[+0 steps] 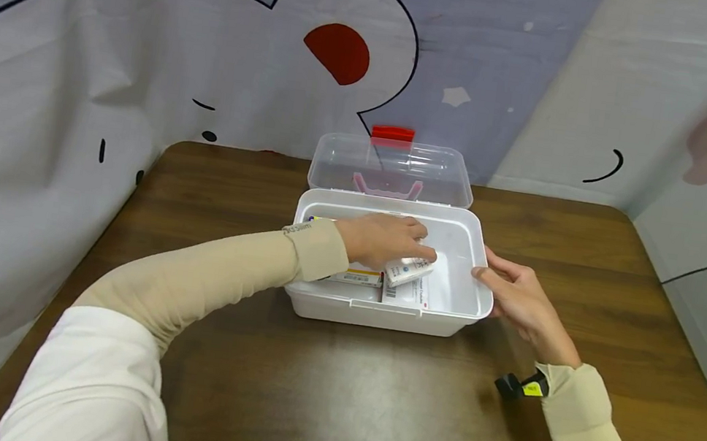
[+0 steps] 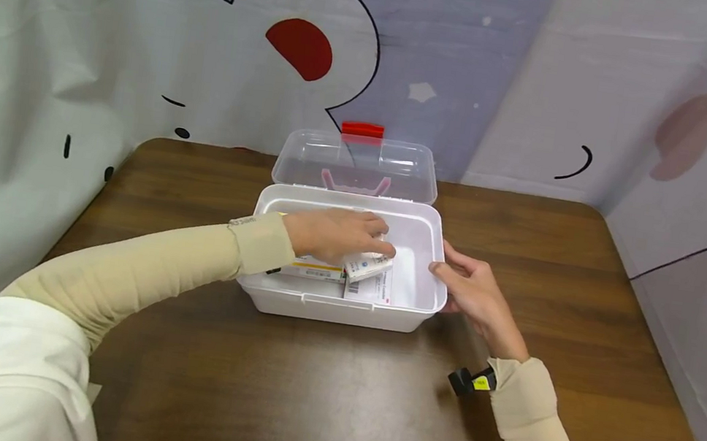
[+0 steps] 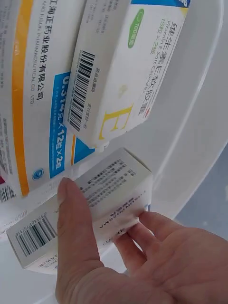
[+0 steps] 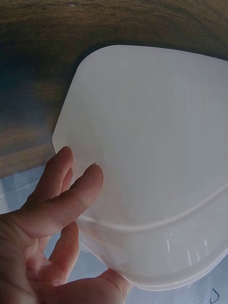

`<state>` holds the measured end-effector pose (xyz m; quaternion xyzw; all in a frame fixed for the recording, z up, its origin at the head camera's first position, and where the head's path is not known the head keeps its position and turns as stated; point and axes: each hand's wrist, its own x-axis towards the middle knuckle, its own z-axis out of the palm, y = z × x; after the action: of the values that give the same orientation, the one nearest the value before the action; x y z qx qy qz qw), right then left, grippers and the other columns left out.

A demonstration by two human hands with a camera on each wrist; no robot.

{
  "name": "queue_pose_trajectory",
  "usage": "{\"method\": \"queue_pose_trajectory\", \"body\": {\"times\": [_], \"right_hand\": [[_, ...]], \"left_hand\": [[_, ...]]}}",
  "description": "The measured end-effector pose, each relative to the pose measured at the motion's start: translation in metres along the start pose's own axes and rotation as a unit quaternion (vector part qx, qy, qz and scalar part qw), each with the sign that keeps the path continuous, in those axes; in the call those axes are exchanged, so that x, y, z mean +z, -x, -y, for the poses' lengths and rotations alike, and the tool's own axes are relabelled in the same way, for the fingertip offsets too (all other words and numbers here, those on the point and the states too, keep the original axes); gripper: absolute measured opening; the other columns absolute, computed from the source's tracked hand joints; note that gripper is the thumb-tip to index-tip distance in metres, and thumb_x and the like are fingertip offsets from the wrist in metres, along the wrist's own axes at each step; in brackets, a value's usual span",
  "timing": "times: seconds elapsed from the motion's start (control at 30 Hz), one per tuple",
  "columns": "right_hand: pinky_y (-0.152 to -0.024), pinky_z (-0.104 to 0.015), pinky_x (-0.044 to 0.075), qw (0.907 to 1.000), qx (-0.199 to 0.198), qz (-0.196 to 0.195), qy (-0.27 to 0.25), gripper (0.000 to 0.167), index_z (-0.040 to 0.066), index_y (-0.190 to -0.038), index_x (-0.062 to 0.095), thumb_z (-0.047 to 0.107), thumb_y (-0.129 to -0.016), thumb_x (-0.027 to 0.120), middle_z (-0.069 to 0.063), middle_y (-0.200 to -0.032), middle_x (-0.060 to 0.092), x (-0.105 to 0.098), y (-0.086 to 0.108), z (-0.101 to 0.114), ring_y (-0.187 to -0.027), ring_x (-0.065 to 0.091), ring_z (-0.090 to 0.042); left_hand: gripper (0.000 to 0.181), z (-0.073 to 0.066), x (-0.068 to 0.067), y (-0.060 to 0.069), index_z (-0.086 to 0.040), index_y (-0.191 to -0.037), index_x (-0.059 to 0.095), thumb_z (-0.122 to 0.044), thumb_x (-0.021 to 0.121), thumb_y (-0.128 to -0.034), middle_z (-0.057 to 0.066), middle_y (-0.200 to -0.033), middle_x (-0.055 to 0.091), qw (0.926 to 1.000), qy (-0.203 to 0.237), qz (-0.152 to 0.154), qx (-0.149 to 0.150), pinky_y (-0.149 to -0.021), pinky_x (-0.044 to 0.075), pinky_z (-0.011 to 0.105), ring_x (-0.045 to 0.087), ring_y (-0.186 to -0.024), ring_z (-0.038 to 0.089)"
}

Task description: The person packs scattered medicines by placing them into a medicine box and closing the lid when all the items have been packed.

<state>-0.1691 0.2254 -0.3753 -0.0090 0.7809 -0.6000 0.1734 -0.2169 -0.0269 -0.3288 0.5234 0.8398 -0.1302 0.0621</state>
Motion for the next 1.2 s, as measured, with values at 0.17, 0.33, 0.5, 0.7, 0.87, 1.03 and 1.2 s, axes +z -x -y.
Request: {"method": "queue_pose_trajectory", "body": {"times": [0.17,0.33,0.5,0.7,0.87,1.03,1.2], "right_hand": [[-0.066,-0.045,0.054,0.9998,-0.002,0.005,-0.017,0.064,0.011,-0.144,0.029,0.025,-0.089,0.058,-0.032,-0.129,0.043,0.001,0.0,0.0,-0.086,0.064,-0.024],[-0.068,-0.047,0.053,0.9994,-0.002,0.007,-0.034,0.064,0.01,-0.144,0.028,0.024,-0.089,0.058,-0.031,-0.129,0.042,0.001,0.0,-0.001,-0.087,0.064,-0.024],[-0.067,-0.046,0.054,0.9993,-0.002,0.007,-0.036,0.064,0.009,-0.144,0.028,0.024,-0.089,0.059,-0.031,-0.13,0.042,0.001,0.0,0.0,-0.086,0.064,-0.023],[-0.065,-0.044,0.054,0.9998,-0.001,0.0,-0.018,0.064,0.011,-0.143,0.029,0.025,-0.089,0.059,-0.031,-0.128,0.045,-0.001,0.001,0.001,-0.082,0.064,-0.022],[-0.066,-0.045,0.054,0.9998,0.001,0.003,-0.019,0.062,0.012,-0.144,0.029,0.024,-0.089,0.058,-0.031,-0.128,0.044,-0.001,0.001,0.0,-0.083,0.064,-0.023],[-0.065,-0.044,0.054,0.9998,0.0,0.003,-0.018,0.061,0.013,-0.143,0.03,0.023,-0.09,0.057,-0.032,-0.128,0.044,0.0,-0.001,-0.001,-0.083,0.064,-0.024],[-0.063,-0.042,0.055,1.0,0.0,-0.002,-0.01,0.061,0.013,-0.143,0.031,0.024,-0.089,0.058,-0.032,-0.127,0.045,0.0,-0.002,-0.002,-0.081,0.064,-0.024]], "left_hand": [[0.053,-0.001,0.005,-0.004,-0.028,-0.13,0.041,-0.004,0.056,-0.0849,0.009,-0.128,0.044,0.9997,-0.02,0.013,0.01,-0.096,0.042,0.034,0.037,-0.123,0.023],[0.057,0.0,0.007,-0.009,-0.029,-0.129,0.041,-0.004,0.059,-0.0825,0.008,-0.131,0.044,0.9991,-0.037,0.008,0.019,-0.09,0.047,0.034,0.035,-0.126,0.024],[0.058,0.0,0.007,-0.013,-0.03,-0.126,0.041,0.002,0.059,-0.0815,0.006,-0.129,0.046,0.9975,-0.063,0.014,0.03,-0.082,0.05,0.033,0.038,-0.123,0.024],[0.058,-0.002,0.007,-0.019,-0.031,-0.126,0.04,-0.001,0.063,-0.0807,0.006,-0.126,0.047,0.9961,-0.079,0.018,0.034,-0.076,0.051,0.032,0.04,-0.118,0.023],[0.056,-0.004,0.009,-0.024,-0.032,-0.127,0.04,0.0,0.057,-0.0844,0.007,-0.129,0.046,0.9965,-0.074,0.024,0.031,-0.076,0.052,0.035,0.039,-0.12,0.024],[0.055,-0.006,0.011,-0.027,-0.031,-0.127,0.04,0.002,0.055,-0.0854,0.009,-0.134,0.044,0.9973,-0.06,0.029,0.029,-0.08,0.052,0.039,0.037,-0.126,0.026],[0.057,-0.006,0.012,-0.028,-0.032,-0.129,0.038,0.002,0.055,-0.0858,0.011,-0.138,0.04,0.9977,-0.047,0.041,0.025,-0.087,0.049,0.042,0.034,-0.13,0.027]]}}
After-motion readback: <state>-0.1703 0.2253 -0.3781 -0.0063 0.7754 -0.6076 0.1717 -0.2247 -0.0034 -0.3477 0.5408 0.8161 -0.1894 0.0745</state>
